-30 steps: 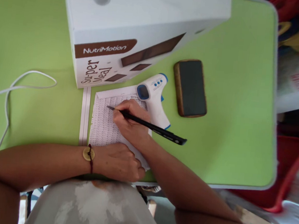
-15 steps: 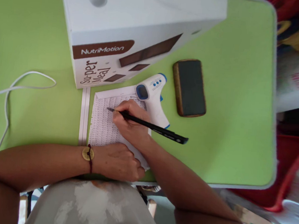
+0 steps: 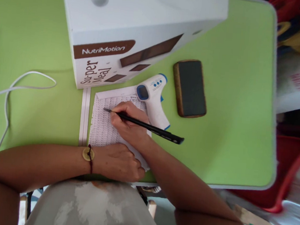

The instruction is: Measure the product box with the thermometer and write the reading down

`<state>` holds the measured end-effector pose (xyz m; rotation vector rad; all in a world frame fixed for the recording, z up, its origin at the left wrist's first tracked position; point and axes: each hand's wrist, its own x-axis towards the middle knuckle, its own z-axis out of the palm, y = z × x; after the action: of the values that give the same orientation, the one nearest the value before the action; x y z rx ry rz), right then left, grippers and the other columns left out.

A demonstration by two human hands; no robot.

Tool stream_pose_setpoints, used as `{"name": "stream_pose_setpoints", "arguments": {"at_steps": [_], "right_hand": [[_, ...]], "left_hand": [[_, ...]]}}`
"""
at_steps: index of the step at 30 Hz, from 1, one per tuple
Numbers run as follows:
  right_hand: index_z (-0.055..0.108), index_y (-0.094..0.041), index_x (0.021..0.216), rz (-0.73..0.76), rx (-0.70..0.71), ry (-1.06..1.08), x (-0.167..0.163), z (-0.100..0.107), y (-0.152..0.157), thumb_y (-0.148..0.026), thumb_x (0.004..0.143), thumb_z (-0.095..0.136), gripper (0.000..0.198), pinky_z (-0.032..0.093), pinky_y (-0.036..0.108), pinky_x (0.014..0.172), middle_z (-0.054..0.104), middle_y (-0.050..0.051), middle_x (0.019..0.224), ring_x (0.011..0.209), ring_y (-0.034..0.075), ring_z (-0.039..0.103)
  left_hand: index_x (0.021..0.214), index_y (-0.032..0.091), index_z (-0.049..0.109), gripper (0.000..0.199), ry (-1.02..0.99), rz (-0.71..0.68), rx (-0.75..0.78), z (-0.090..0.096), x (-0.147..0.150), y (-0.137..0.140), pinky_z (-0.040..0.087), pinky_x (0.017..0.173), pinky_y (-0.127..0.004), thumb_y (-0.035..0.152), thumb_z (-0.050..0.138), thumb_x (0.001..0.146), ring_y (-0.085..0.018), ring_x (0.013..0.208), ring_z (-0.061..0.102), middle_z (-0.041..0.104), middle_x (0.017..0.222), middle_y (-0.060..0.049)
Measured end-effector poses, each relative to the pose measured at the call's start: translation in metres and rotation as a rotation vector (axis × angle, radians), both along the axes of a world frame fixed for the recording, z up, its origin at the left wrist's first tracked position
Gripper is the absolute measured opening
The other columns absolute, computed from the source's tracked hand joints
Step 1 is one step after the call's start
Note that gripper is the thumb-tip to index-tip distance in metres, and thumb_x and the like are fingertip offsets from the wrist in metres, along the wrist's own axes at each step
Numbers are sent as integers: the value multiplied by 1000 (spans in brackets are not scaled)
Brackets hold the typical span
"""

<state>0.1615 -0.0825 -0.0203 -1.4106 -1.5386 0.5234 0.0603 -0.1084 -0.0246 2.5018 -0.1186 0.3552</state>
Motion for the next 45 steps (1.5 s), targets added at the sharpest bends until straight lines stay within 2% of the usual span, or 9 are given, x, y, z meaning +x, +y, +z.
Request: {"name": "stream_pose_setpoints", "arguments": {"at_steps": [5, 14, 32, 35, 41, 45], "right_hand": [[51, -21, 70, 52, 34, 17, 0, 1, 1, -12, 77, 54, 12, 38, 20, 47, 51, -7, 56, 48, 7, 46], [51, -22, 68, 25, 21, -15, 0, 2, -1, -12, 75, 54, 12, 37, 21, 47, 51, -6, 55, 48, 9, 46], [49, -21, 67, 43, 30, -37, 1, 3, 0, -10, 75, 53, 14, 38, 19, 46, 51, -7, 55, 47, 7, 46], [50, -21, 69, 45, 37, -15, 3, 1, 0, -10, 76, 53, 13, 39, 19, 47, 52, -7, 57, 49, 7, 48], [56, -23, 75, 19, -51, -72, 14, -11, -5, -12, 79, 59, 12, 44, 26, 52, 59, -1, 68, 58, 11, 53], [58, -23, 77, 17, -67, -88, 17, -15, -7, -11, 80, 62, 13, 45, 28, 53, 60, 0, 71, 60, 12, 54]], "left_hand": [[68, 16, 62, 20, 8, 5, 5, -1, 1, 0, 31, 40, -35, 6, 59, 86, -19, 53, 58, 59, 59, -1], [70, 16, 63, 21, 37, -14, 5, 5, 1, 2, 32, 41, -35, 6, 58, 87, -18, 53, 58, 61, 61, -1], [67, 16, 60, 21, 5, 10, 16, 2, 1, 0, 33, 41, -34, 7, 61, 86, -17, 53, 59, 62, 61, 0], [68, 16, 61, 20, 12, 7, 11, 2, 1, 0, 33, 41, -34, 6, 61, 86, -18, 53, 59, 61, 61, 0], [69, 15, 62, 19, 18, 4, 15, 1, 1, -1, 32, 42, -34, 6, 62, 85, -18, 55, 60, 63, 63, 0], [68, 15, 62, 20, 23, 0, 7, 3, 1, 1, 28, 41, -34, 6, 61, 86, -18, 53, 58, 61, 61, 0]]}}
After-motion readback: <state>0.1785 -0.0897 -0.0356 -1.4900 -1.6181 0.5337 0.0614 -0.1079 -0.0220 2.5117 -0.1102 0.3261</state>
